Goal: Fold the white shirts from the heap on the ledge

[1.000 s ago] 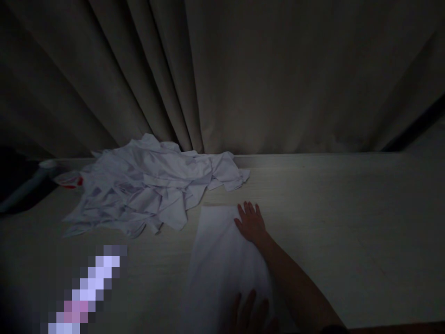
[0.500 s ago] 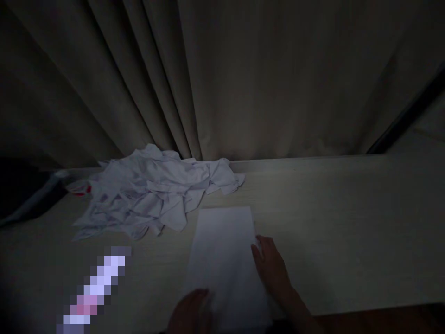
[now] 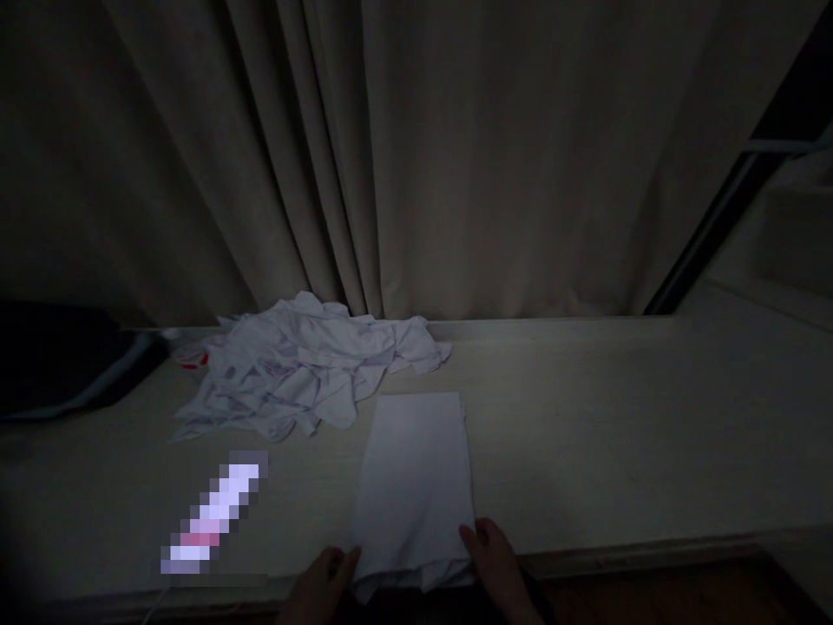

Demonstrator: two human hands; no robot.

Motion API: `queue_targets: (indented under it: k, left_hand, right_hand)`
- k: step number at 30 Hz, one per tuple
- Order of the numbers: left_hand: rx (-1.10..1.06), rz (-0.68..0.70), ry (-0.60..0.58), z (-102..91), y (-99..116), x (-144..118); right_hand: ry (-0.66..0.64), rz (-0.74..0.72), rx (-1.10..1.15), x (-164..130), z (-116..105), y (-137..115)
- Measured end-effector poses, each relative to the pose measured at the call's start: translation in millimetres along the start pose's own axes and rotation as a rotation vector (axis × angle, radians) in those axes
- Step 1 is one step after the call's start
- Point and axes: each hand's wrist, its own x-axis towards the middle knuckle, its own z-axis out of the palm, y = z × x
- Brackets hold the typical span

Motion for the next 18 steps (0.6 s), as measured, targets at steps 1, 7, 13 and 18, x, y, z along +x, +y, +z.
queue_targets:
  k: [1, 7, 13, 18]
  left_hand:
    - [-0.004, 0.016, 0.020, 0.6, -3.0, 0.0]
    - [-0.195, -0.028, 0.101, 10.9, -17.4, 5.4]
    - [-0.350, -0.025, 0.172, 25.5, -26.2, 12.9]
    - [-0.495, -0.130, 0.068, 25.9, -21.8, 2.9]
  right_hand:
    - [0.003, -0.015, 0.040, -0.8, 0.3, 2.3]
    - [-0.082, 0.045, 0.329, -9.7, -7.8, 9.5]
    - [-0.104, 0.095, 0.314, -14.5, -4.7, 24.6]
    - [-0.119, -0.001, -0.018, -11.8, -17.1, 29.4]
